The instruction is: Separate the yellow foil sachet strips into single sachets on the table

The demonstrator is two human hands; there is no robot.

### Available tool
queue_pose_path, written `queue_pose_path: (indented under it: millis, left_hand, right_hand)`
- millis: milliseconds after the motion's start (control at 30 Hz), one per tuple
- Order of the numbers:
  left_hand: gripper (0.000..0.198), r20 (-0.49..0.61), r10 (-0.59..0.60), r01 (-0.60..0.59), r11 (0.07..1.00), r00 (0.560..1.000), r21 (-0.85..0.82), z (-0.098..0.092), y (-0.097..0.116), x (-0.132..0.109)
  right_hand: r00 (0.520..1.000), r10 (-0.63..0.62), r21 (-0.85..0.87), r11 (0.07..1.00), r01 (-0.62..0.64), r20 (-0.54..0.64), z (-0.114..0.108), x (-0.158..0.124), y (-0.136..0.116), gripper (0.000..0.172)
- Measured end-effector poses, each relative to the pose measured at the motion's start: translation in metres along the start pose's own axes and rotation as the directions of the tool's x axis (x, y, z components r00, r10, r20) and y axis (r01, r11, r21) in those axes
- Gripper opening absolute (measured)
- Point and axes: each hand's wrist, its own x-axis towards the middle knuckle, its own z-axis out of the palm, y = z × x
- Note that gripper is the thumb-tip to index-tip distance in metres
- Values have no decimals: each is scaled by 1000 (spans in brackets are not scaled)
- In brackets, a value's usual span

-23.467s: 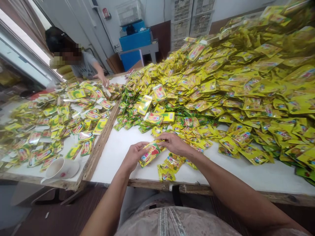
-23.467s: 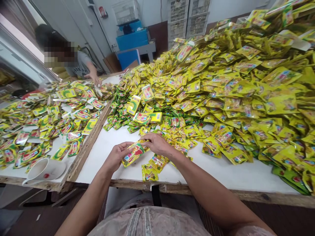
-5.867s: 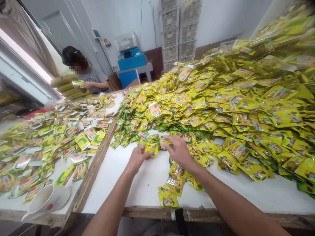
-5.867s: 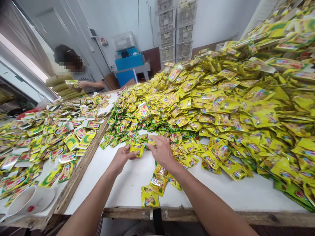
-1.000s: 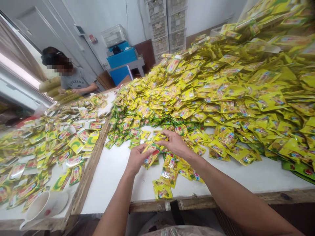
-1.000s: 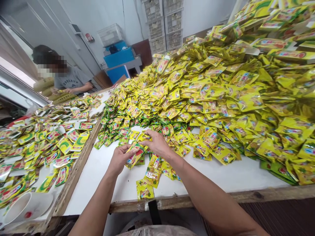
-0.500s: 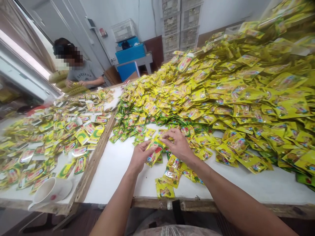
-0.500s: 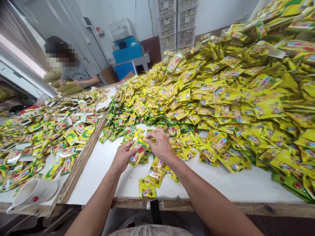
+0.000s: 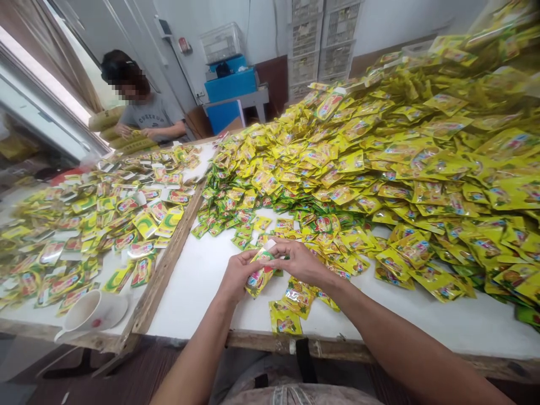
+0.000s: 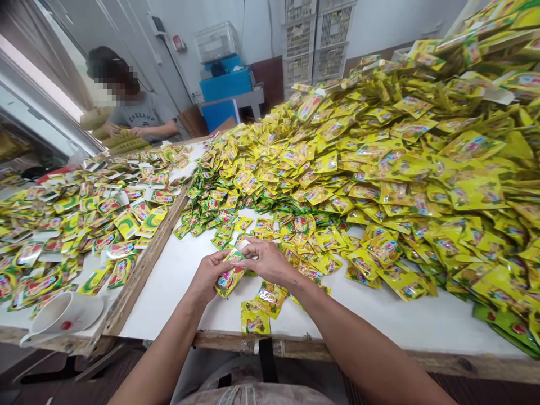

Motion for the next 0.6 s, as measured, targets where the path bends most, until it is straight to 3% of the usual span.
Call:
queue_pose_path:
  millis: [167, 267, 433, 500, 600]
  left_hand:
    - [52, 21, 126, -127, 991, 992, 39, 7, 8, -4]
    - [42, 82, 157, -168, 975, 984, 147, 11, 6, -6]
    - [33, 83, 52, -61, 991, 995, 117, 11, -5, -14]
    - [33, 88, 7, -18, 992, 996, 128, 10, -9, -19]
    - [33, 130, -34, 9, 981, 991, 194, 5, -9, -23]
  right_hand:
    - [963, 79, 41, 997, -71, -257, 2, 6, 10, 18]
    - [955, 53, -11, 998, -58, -292, 1, 8, 11, 15]
    - [991, -56, -137, 990, 39, -122, 1, 3, 2, 15]
    - [998, -38, -175, 984, 29, -51, 3, 1, -1, 11]
    - [995, 56, -86, 995, -49, 77, 4, -2, -2, 9]
